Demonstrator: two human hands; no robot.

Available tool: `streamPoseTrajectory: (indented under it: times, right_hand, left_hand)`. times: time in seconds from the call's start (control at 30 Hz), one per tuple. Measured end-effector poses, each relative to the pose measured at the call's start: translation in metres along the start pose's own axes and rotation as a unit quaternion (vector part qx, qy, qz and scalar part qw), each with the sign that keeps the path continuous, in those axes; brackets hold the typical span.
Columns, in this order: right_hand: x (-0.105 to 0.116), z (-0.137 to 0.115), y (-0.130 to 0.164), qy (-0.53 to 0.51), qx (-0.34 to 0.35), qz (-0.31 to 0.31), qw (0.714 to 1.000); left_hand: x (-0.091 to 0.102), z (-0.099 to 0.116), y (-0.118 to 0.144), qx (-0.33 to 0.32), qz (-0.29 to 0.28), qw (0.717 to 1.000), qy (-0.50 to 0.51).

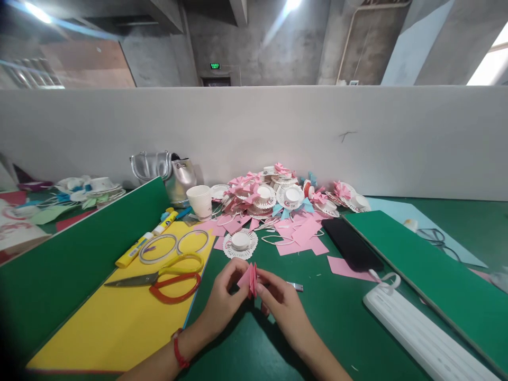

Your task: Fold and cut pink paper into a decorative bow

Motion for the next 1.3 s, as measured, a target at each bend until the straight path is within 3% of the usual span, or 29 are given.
streamPoseTrajectory:
  times: [0.23,0.47,0.6,0.87,1.3]
  right_hand:
    - [0.002,0.007,0.000,0.058,0.013,0.001,0.998]
    - [0.014,0.019,-0.007,0.131,0.061,0.090,0.985]
    - [0.018,0.014,-0.006,0.167,0.084,0.124,0.974]
    - [-0.002,-0.004,0.004,0.154,0.094,0.021,0.983]
    - [0.002,0.001,-0.003,0.029,0.034,0.019,0.999]
  left_hand:
    - [-0.001,-0.006,-0.004,0.045,0.015,0.998,0.032]
    - [0.001,-0.008,-0.004,0.045,0.032,0.998,-0.006]
    - [0.001,-0.009,-0.004,0.051,0.043,0.998,-0.008]
    - [0.000,-0.004,-0.002,0.012,0.013,0.997,-0.070]
    - [0.001,-0.004,-0.002,-0.012,0.016,0.997,-0.075]
Point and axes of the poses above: each hand's wrist, its own y-axis away from the middle knuckle, its own x-axis out of the back of the hand, z = x × y, the point moved 1 cm from there along -y, towards the middle knuckle, and after that the axes turned 1 degree about x, right-handed, at the moved point
